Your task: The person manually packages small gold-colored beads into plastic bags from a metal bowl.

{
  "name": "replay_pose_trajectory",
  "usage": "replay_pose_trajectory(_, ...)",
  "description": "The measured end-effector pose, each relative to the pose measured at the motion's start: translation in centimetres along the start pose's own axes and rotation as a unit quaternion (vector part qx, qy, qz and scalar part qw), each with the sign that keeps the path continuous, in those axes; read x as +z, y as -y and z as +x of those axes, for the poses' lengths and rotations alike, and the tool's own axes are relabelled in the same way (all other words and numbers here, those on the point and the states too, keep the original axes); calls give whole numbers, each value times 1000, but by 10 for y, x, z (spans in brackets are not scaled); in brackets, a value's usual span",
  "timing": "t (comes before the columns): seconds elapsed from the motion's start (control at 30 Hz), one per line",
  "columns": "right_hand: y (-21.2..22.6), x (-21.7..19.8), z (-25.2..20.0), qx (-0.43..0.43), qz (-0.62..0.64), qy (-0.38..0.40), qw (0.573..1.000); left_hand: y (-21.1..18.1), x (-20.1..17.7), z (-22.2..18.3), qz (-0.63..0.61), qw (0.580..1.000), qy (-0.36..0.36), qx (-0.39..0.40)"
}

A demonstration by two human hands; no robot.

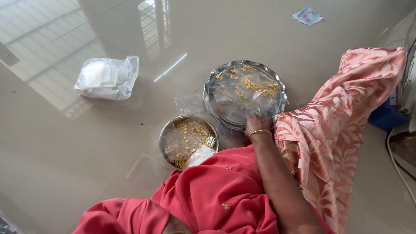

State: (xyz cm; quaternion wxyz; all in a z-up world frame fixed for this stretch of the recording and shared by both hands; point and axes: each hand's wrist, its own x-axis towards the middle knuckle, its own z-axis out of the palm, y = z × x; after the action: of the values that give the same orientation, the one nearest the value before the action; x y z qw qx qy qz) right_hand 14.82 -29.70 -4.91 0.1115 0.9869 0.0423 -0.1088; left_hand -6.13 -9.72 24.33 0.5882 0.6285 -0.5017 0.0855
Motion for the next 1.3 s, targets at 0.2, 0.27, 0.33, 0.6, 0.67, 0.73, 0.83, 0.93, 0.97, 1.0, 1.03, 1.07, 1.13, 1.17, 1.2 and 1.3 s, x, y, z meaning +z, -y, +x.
replay_pose_trajectory(0.2,-1,-33,-27,-23,12,18,1000,-9,8,-63,17,996,-22,-83)
replay_pose_trajectory(0.27,1,-38,-31,-39,4,-4,999,-5,10,-77,23,994,-23,-104)
replay_pose_trajectory(0.33,-6,-43,-37,-45,-4,-27,999,3,10,-88,22,993,-19,-118)
replay_pose_trajectory(0.6,-19,-57,-48,-121,125,-56,983,188,-57,-248,470,750,-86,-457)
replay_pose_trajectory(0.67,-22,-64,-53,-119,130,-29,984,208,-71,-265,464,740,-93,-478)
replay_pose_trajectory(0.73,-29,-65,-52,-115,138,-3,984,218,-83,-270,458,730,-98,-497)
replay_pose_trajectory(0.83,-40,-61,-56,-133,145,-7,980,225,-85,-272,318,710,-135,-613)
replay_pose_trajectory(0.93,-38,-74,-72,-103,170,5,980,248,-84,-288,341,708,-133,-604)
replay_pose_trajectory(0.97,-36,-82,-76,-108,171,1,979,251,-84,-290,360,710,-165,-583)
replay_pose_trajectory(1.0,-35,-89,-81,-113,172,-2,979,255,-85,-292,378,710,-197,-561)
replay_pose_trajectory(1.03,-33,-93,-82,-115,171,-3,978,253,-86,-296,379,709,-199,-561)
replay_pose_trajectory(1.07,-32,-97,-84,-155,212,-7,965,251,-86,-301,398,717,-231,-523)
replay_pose_trajectory(1.13,-25,-106,-90,-194,252,-8,948,239,-86,-303,415,723,-260,-487)
replay_pose_trajectory(1.17,-18,-114,-92,-227,278,1,933,229,-87,-299,411,726,-272,-479)
replay_pose_trajectory(1.2,-12,-123,-94,-260,304,10,917,219,-89,-295,406,730,-284,-472)
replay_pose_trajectory(1.3,25,-154,-96,-288,265,72,917,194,-97,-274,263,794,-320,-445)
